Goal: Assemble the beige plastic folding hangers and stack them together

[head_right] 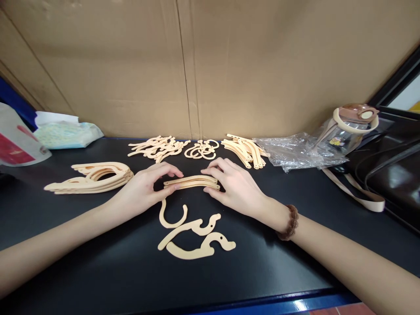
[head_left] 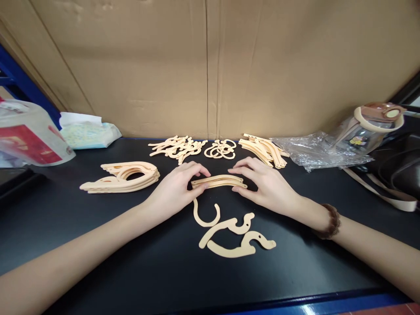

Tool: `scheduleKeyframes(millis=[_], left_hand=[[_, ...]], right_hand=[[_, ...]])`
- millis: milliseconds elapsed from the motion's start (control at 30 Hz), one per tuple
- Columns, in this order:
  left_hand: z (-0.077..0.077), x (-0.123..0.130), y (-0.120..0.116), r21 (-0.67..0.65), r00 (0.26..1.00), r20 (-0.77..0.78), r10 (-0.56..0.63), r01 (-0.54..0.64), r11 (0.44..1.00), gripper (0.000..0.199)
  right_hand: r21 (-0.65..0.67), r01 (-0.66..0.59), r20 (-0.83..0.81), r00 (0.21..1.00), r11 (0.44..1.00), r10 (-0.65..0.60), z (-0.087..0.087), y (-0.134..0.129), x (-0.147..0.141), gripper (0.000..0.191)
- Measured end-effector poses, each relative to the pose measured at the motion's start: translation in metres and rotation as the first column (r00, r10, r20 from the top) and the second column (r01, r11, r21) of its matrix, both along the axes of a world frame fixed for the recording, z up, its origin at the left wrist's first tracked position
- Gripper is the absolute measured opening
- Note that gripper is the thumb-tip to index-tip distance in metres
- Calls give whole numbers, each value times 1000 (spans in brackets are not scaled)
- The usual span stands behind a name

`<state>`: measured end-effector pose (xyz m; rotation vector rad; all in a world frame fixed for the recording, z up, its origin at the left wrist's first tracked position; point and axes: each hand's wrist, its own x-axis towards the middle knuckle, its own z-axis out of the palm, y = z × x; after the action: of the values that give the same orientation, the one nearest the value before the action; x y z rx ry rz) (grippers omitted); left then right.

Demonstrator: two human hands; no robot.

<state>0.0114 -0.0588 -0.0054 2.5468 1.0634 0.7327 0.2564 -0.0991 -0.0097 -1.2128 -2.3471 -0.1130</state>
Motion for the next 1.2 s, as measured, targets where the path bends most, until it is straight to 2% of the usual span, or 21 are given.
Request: scheduleKeyframes(millis=[67, 200, 600, 933, 1200], left_hand=[[-1, -1, 1, -22, 999, 7, 33, -33, 999, 16], [-1, -1, 2, -10, 999, -36, 38, -39, 999, 20], [1, -2, 0, 31, 990, -140, -16, 21, 999, 25], [1, -2, 2, 54, 992, -127, 8, -1, 999, 25], [-1, -2, 3, 109, 987, -159, 19, -2, 994, 25]], right_hand=[[-38, 21, 9, 1000, 999, -21, -1, 3, 2, 34], [-102, 58, 1, 998, 993, -58, -3, 6, 4, 26], [-132, 70, -26, 997, 989, -74, -3, 5, 2, 20], [-112, 47, 20, 999, 993, -45, -3, 5, 2, 27], [-102, 109, 70, 992, 989, -102, -3, 3, 0, 27]])
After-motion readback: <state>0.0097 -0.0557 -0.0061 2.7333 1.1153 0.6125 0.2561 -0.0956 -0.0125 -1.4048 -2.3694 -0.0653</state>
